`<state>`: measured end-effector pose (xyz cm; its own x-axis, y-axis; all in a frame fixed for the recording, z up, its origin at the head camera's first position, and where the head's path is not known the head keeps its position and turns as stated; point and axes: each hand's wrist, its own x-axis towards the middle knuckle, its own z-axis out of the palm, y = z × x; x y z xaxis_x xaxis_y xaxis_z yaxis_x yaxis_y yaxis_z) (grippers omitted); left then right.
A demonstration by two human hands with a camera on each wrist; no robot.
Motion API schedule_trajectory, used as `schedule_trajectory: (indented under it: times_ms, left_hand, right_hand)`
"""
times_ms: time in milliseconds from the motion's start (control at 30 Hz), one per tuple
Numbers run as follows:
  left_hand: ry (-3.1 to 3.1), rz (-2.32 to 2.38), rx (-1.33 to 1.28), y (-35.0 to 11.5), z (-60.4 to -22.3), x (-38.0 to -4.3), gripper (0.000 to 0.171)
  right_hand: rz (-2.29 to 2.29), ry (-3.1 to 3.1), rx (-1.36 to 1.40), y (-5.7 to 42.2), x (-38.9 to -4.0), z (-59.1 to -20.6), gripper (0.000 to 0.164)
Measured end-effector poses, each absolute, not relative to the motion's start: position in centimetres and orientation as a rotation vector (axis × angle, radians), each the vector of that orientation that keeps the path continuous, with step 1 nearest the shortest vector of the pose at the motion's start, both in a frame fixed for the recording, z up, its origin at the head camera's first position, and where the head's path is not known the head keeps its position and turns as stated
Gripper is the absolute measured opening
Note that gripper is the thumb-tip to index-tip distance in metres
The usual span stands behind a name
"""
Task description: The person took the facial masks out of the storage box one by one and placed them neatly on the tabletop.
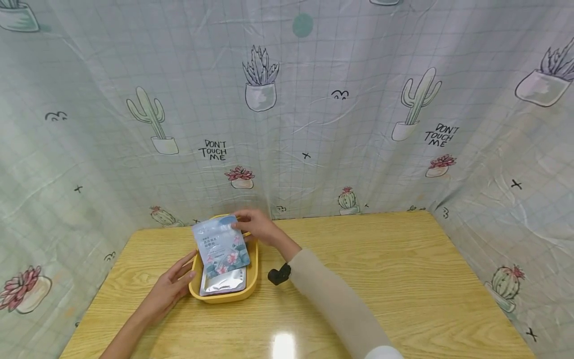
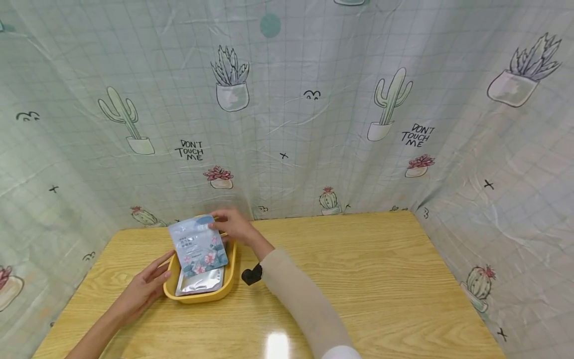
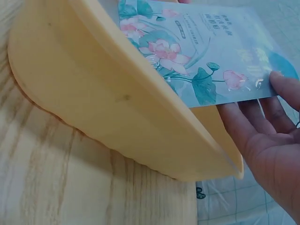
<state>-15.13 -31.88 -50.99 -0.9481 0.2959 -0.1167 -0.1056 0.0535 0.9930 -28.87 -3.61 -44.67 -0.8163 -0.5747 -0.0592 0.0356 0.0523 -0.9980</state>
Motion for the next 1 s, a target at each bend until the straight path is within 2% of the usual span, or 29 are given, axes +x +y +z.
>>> schedule_trajectory:
  times_ms: [200,500,1000]
  left_hand:
    - [2.018,1.985,0.199,-32.0,-51.1,-15.2,0.065]
    - [2.022,1.987,0.193,-32.0,-51.0,-15.2,0.065]
    - [2.03,1.999,0.175,-31.7,-50.8,-15.1,0.065]
  right_hand:
    - [-1.848,1.837,-0.504,-3.8,-28.4,-45.1,0.044]
    - [-1.896,1.939,-0.451,-3.7,-27.9,-45.1,0.038]
    - [-2.059,1.913,-0.49,0.0,-28.0,-41.0,0.031]
